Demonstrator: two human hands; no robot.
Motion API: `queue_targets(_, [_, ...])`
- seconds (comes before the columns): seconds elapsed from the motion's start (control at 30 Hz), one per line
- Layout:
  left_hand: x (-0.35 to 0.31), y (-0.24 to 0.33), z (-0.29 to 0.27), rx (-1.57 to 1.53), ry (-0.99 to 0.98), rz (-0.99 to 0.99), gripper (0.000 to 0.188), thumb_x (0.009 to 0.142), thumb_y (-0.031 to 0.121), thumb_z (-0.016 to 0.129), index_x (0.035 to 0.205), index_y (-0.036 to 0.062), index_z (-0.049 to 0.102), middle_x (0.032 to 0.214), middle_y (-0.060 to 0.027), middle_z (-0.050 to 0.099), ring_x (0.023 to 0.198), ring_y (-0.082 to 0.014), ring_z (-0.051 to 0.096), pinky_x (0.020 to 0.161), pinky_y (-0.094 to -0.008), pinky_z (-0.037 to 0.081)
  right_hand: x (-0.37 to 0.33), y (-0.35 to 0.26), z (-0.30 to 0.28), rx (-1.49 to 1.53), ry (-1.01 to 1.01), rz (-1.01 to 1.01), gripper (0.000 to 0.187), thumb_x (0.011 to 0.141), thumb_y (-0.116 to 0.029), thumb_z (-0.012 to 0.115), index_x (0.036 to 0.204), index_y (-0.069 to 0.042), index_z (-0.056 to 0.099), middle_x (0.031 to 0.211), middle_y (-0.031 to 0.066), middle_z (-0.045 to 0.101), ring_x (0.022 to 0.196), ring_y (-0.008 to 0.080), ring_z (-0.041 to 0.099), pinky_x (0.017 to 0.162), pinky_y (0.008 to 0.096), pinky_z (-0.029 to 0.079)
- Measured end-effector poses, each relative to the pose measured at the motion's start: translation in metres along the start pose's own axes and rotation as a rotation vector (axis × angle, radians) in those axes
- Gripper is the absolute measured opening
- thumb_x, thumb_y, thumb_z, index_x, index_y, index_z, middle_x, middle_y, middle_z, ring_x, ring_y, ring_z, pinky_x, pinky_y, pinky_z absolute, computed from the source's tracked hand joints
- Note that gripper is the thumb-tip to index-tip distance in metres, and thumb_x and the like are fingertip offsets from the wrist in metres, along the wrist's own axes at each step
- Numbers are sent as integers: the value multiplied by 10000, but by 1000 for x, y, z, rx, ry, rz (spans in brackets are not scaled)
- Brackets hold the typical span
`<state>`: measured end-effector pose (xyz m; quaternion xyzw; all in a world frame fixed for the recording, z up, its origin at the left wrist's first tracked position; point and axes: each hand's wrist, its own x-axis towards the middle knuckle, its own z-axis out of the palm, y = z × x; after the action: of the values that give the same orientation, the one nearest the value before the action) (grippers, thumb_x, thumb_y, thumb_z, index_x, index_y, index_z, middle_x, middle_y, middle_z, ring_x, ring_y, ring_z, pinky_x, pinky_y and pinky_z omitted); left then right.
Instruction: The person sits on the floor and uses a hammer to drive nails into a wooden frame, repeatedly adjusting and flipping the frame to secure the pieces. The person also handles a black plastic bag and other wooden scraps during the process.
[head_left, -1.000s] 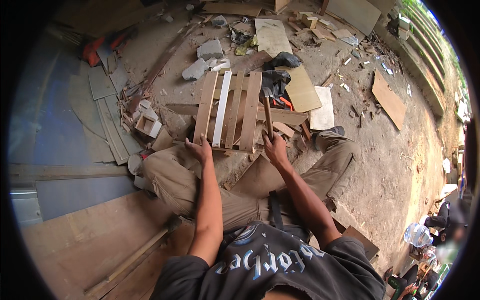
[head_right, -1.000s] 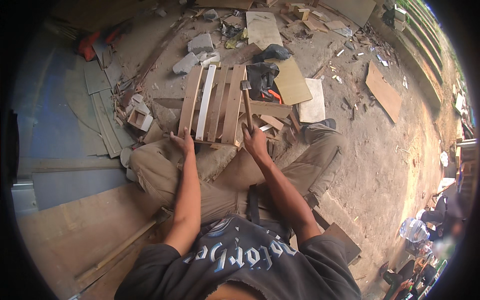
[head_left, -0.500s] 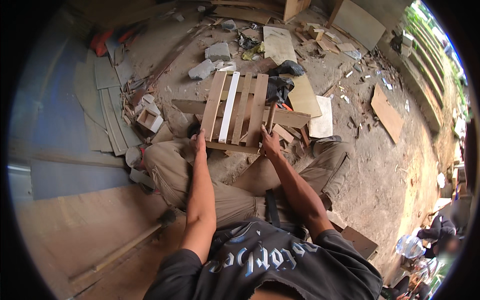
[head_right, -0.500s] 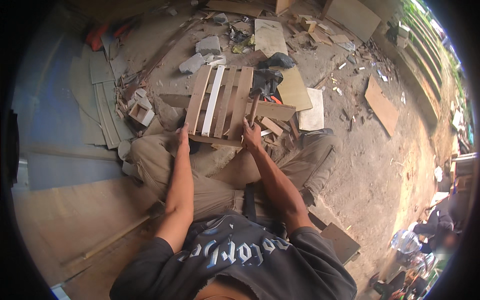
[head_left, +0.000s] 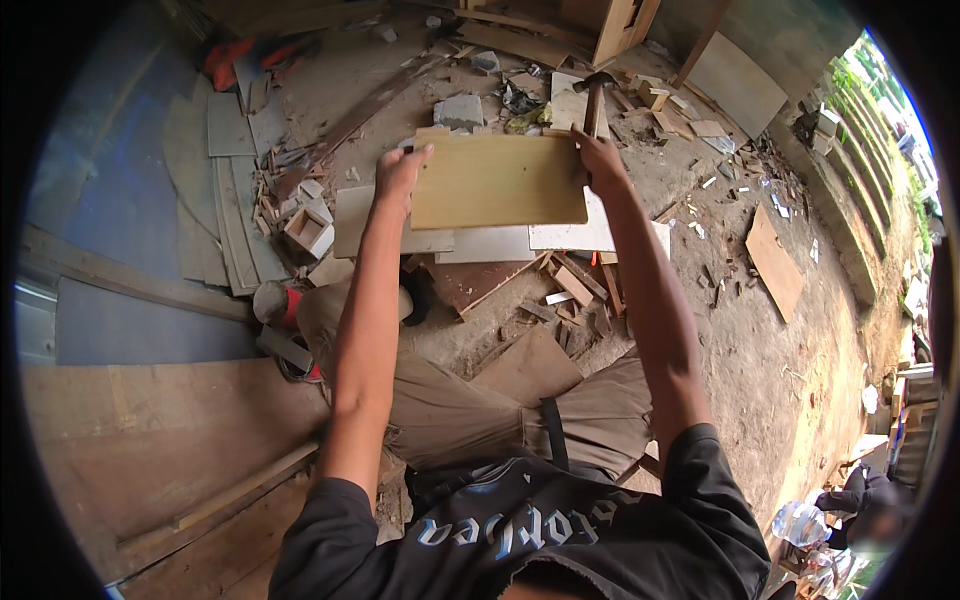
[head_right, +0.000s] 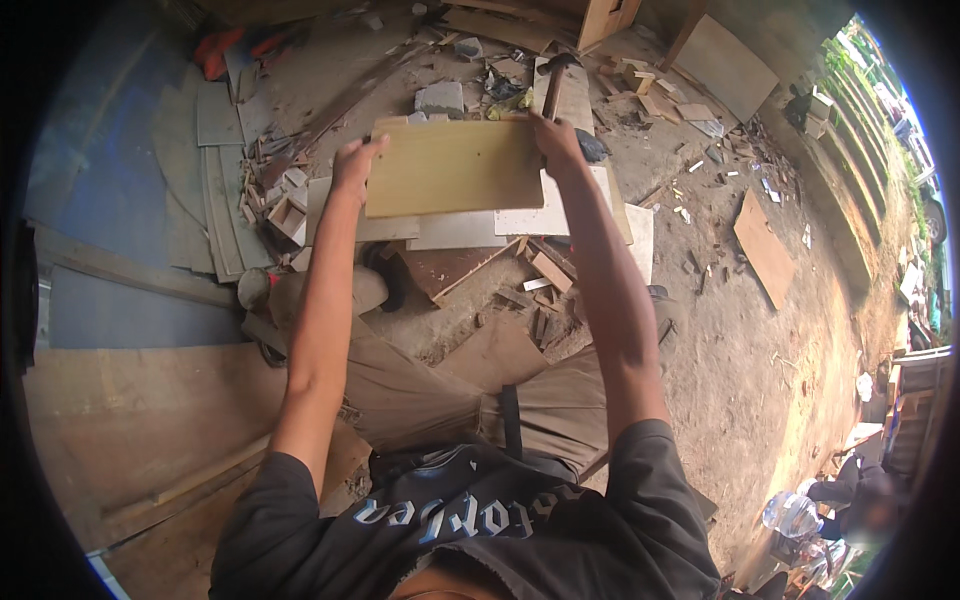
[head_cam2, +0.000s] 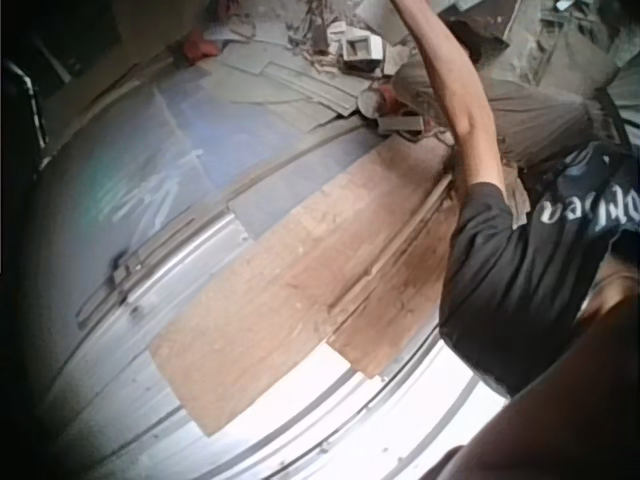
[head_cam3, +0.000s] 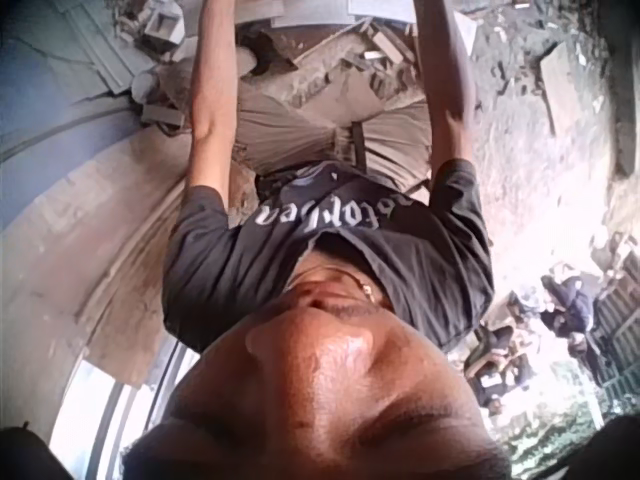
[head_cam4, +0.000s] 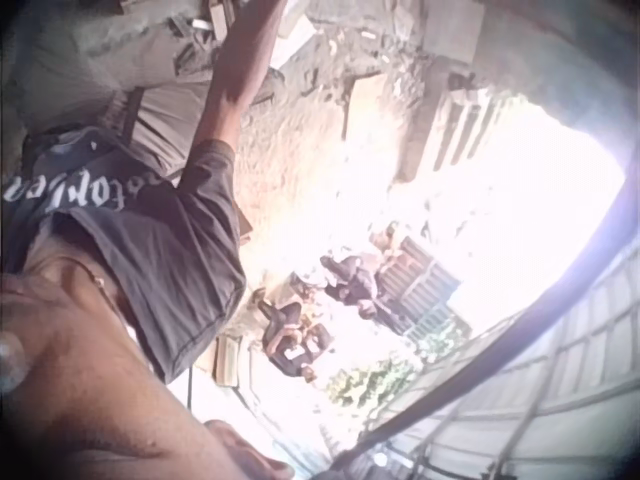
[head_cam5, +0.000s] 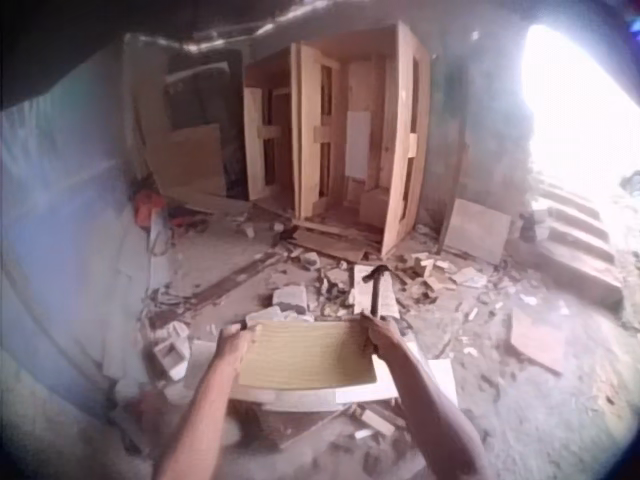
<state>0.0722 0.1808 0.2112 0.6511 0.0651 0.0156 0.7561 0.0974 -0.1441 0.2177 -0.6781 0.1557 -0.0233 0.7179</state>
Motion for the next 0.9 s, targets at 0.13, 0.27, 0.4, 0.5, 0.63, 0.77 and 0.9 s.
queue_targets(0.13, [16, 17, -4, -1, 56, -140, 302, 784, 184, 781, 918, -59, 662, 863, -121, 681, 727, -210, 664, 616, -369, 537, -5, -14, 9, -168, -81, 84, 401, 916, -345, 686, 911, 50, 616, 737, 71, 596, 537, 184, 585, 417, 350, 454])
queue_targets(0.27, [44, -11, -25, 246, 108, -75, 351, 810, 283, 769, 919, -37, 673, 852, -105, 682, 703, -187, 644, 628, -340, 512, 27, -2, 26, -186, -201, 152, 349, 942, -331, 643, 963, 15, 604, 746, 75, 595, 596, 201, 612, 462, 373, 502])
queue_targets(0.4, [55, -42, -51, 423, 33, -141, 396, 832, 356, 750, 949, -17, 686, 884, -85, 684, 733, -173, 632, 662, -324, 493, 76, 66, 14, 103, -236, 284, 303, 982, -238, 542, 1088, 46, 549, 798, 135, 619, 682, 281, 660, 565, 420, 571])
queue_targets(0.5, [48, -50, -66, 312, -53, -121, 412, 834, 362, 751, 975, -19, 684, 910, -93, 686, 791, -171, 641, 707, -333, 504, 60, 81, 35, 125, -188, 266, 309, 974, -240, 561, 1033, 63, 558, 786, 131, 620, 696, 274, 671, 526, 407, 540])
queue_targets(0.63, [47, -54, -49, 159, 10, -158, 449, 859, 394, 722, 1038, -15, 674, 964, -93, 690, 846, -174, 653, 753, -340, 517, 60, 82, 12, -50, -195, 184, 313, 981, -274, 575, 977, 39, 577, 809, 121, 657, 669, 247, 694, 494, 326, 566])
queue_targets(0.77, [35, -69, -109, -95, 201, -224, 459, 896, 433, 664, 1096, 19, 662, 1018, -76, 693, 863, -195, 667, 772, -357, 526, 10, 64, 7, -211, -214, 106, 335, 967, -306, 596, 976, 29, 618, 837, 135, 689, 684, 227, 693, 534, 327, 565])
queue_targets(0.9, [-16, -132, -75, -460, 451, -240, 288, 977, 338, 535, 1064, 88, 649, 1007, -70, 692, 811, -182, 668, 740, -353, 563, 1, 137, -85, -716, 255, -145, 351, 889, -303, 656, 919, 47, 643, 828, 239, 681, 805, 375, 694, 680, 449, 524])
